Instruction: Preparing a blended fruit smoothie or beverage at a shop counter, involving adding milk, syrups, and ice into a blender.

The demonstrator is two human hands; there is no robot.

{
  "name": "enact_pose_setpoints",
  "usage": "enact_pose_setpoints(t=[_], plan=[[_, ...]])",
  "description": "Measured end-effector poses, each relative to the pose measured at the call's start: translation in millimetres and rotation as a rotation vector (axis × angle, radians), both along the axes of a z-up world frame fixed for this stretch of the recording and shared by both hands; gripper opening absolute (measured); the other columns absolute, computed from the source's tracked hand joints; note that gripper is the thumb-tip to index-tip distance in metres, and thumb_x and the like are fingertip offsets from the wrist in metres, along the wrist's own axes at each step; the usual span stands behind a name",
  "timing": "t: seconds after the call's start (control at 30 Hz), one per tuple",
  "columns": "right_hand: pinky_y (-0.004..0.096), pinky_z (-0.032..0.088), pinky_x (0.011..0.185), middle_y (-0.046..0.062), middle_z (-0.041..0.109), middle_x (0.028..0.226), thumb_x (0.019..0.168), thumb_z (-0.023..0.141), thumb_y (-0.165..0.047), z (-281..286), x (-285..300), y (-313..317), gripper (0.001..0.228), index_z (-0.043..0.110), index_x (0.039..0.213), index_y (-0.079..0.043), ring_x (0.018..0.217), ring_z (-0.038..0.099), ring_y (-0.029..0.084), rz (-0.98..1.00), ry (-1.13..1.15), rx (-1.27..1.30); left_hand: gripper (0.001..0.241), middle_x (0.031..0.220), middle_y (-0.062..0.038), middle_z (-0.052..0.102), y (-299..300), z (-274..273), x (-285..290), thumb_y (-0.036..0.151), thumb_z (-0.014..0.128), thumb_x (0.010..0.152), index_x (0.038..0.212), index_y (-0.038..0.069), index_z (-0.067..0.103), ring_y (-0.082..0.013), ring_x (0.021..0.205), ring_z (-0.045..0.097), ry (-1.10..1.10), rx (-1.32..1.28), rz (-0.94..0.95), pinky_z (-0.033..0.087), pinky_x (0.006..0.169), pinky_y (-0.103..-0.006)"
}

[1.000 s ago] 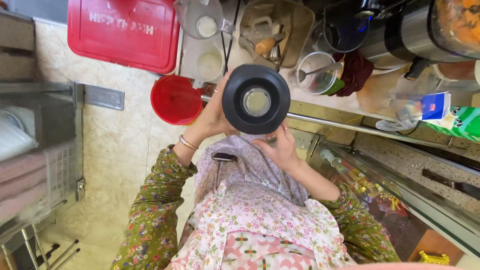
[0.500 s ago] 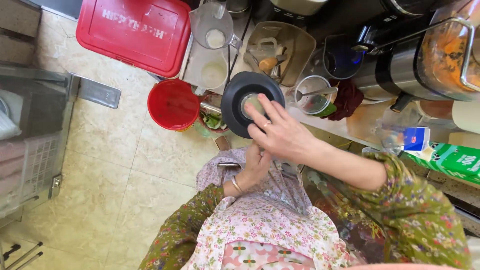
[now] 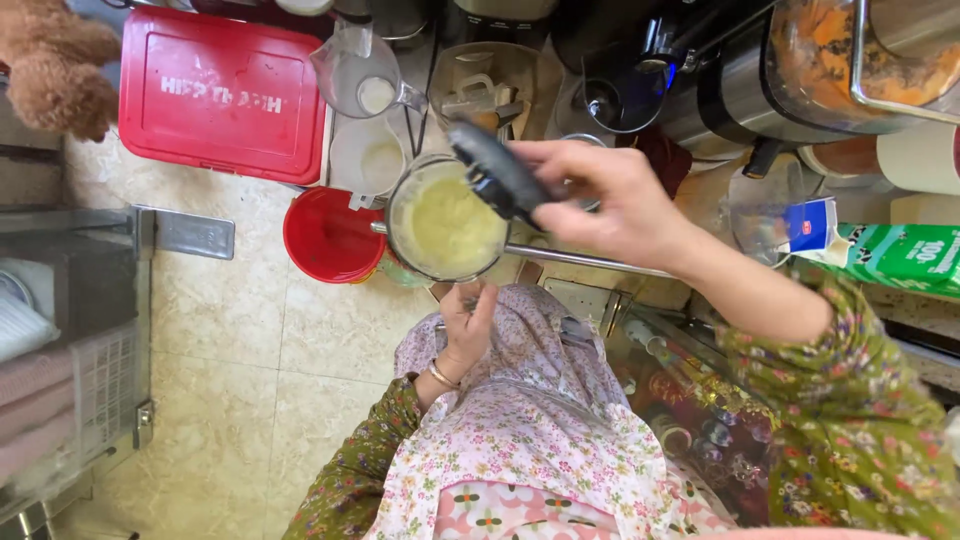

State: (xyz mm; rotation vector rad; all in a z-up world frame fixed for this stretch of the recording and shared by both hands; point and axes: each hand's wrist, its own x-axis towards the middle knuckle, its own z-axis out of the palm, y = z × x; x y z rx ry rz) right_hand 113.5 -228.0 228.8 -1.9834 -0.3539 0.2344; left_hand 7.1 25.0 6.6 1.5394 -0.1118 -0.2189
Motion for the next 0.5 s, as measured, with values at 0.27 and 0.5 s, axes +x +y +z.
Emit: enact_pose_setpoints(t=[0.27,0.5], plan=[[0.043,0.047,0.117,0.012,0.061,0.144,0.093,0.067,-0.032,-137.5,-218.4,-64.2,0.068,0.05,0.149,0.002,0.132,0.06,0.024,-0.906,0.328,1.075,0.028,0.061,0.004,0.056,73.3,94.9,71.8,0.017,0.082,0.089,0.073,0.004,0.064,-0.0042,0.055,0.045,-0.108,0.405,0.101,0.032,0.052,-0.0242],[0.044,0.048,0.116,0.007,0.063,0.142,0.101,0.062,-0.024,-316.9,-253.1,-55.6,0.044,0.056,0.142,-0.007,0.13,0.062,0.023,-1.217,0.32,1.616,0.046,0.056,0.001,0.044,65.7,187.7,119.7,0.022,0.087,0.087,0.064,0.004,0.052,-0.006,0.056,0.036,-0.223,0.717,-0.205,0.029,0.051,-0.0271]])
